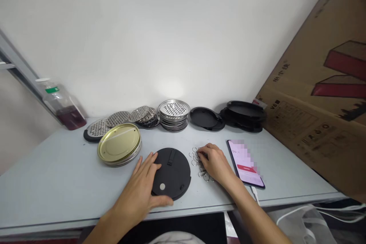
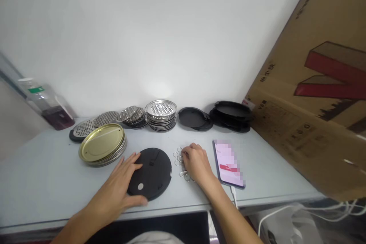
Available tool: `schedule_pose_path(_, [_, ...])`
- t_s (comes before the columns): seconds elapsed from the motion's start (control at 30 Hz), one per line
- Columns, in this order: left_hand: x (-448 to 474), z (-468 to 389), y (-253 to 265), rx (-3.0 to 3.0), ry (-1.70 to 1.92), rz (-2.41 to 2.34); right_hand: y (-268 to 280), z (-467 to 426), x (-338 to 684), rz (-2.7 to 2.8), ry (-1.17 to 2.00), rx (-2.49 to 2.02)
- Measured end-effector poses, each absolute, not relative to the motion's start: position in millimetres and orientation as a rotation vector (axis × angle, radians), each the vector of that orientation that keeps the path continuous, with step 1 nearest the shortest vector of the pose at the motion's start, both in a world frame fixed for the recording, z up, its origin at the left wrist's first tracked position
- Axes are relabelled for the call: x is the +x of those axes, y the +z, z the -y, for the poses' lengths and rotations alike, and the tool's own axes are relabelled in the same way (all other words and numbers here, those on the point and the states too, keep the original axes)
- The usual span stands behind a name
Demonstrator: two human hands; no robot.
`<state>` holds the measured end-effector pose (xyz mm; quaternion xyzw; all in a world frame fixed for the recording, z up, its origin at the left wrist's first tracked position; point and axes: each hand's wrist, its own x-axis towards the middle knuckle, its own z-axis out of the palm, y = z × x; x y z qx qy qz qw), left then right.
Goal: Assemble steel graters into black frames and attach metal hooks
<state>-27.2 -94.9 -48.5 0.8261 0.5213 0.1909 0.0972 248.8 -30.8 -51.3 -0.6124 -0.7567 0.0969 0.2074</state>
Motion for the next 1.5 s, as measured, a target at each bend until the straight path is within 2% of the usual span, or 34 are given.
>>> schedule_pose_path(0.17, [4,57,-28,2.395,0.729,-1.513,-48,26,251,2.046,0.265,-1.754])
schedule_pose_path(0.5, [78,-10,-2,2.295,0.252,-1.483,-32,18,249,2.152,0.401,-1.849])
schedule_pose_path(0.77, [91,-21,-13,2.207,0.192,-1.535,-36,18,248,2.185,0.295,-1.88])
schedule_pose_path(1.07, [61,-33,-15,2.092,0.475,-1.378,-33,13,241,2.295,0.228,-1.908])
schedule_pose_path(1.2, [29,-27,-4,2.038,0.605,-1.278,-24,11,237,2.221,0.237,-1.73])
schedule_pose_path(1.4, [-7,-12,-2,1.792,0.788,-1.151,3,-3,202,2.207,0.631,-1.211])
schedule_pose_path(1.5, [-14,-6,-5,1.683,0.886,-1.108,3,-4,184,2.213,0.712,-1.087])
